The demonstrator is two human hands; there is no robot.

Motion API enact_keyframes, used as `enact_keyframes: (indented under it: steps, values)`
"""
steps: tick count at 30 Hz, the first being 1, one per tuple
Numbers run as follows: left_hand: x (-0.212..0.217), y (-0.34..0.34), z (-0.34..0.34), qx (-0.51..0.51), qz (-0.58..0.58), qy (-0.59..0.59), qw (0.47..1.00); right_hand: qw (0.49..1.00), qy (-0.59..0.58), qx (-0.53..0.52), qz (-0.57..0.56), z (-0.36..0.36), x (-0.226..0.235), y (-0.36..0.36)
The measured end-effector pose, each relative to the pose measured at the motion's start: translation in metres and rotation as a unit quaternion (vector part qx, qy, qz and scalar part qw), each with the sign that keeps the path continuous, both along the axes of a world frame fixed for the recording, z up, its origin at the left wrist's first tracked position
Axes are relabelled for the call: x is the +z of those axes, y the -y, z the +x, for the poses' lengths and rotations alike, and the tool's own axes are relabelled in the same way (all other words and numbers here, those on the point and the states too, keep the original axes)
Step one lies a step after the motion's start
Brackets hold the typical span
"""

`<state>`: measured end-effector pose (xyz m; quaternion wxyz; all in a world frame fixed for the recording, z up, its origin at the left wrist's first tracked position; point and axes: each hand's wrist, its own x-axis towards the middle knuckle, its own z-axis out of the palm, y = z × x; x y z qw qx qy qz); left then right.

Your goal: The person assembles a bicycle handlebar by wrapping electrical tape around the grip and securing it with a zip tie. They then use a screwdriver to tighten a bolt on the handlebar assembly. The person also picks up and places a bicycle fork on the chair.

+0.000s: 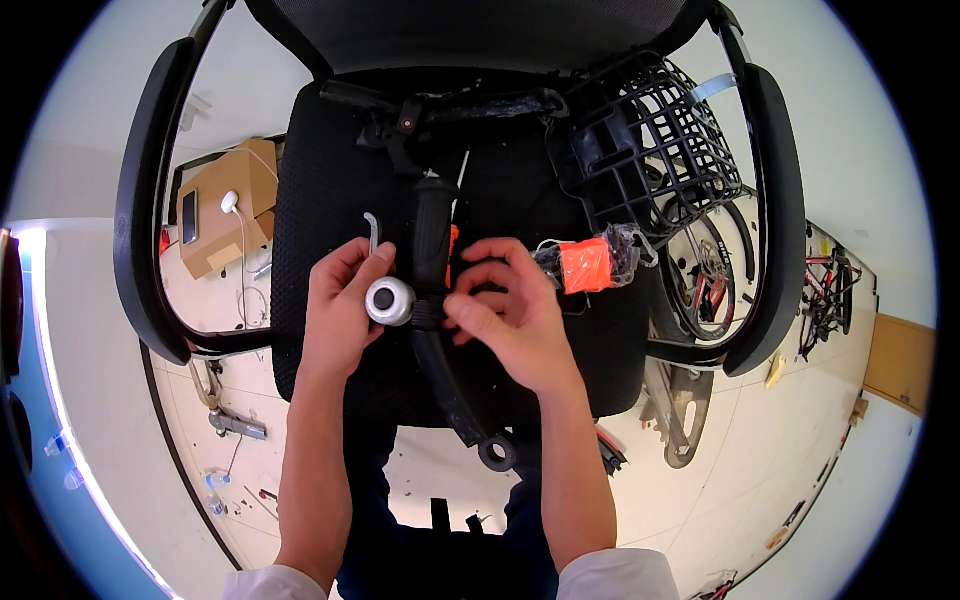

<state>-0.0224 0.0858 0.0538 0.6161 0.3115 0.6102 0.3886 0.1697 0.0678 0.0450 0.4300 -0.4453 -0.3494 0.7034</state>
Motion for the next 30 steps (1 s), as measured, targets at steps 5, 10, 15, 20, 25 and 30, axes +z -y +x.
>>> enact_keyframes:
  steps: [5, 10, 15, 20, 25, 30]
  values:
    - [-0.002, 0.001, 0.001, -0.043, 0.027, -0.037, 0.998, 0.996, 0.047, 0.07, -0.034, -0.012, 0.002, 0.002]
    - [0.003, -0.001, -0.003, -0.051, -0.02, -0.005, 0.999, 0.994, 0.008, 0.096, -0.051, -0.006, -0.002, 0.0]
    - [0.006, -0.002, -0.005, -0.044, -0.03, 0.025, 0.998, 0.993, -0.046, 0.095, -0.058, 0.001, -0.001, -0.001]
    - [0.003, -0.001, -0.008, -0.038, -0.022, 0.037, 0.998, 0.992, -0.07, 0.092, -0.053, -0.002, -0.007, 0.001]
    - [0.0, 0.0, -0.011, -0.034, -0.012, 0.056, 0.998, 0.987, -0.115, 0.077, -0.079, -0.006, -0.006, 0.001]
    - [0.001, 0.0, -0.005, -0.011, -0.035, 0.05, 0.998, 0.99, -0.092, 0.056, -0.095, -0.008, -0.005, 0.001]
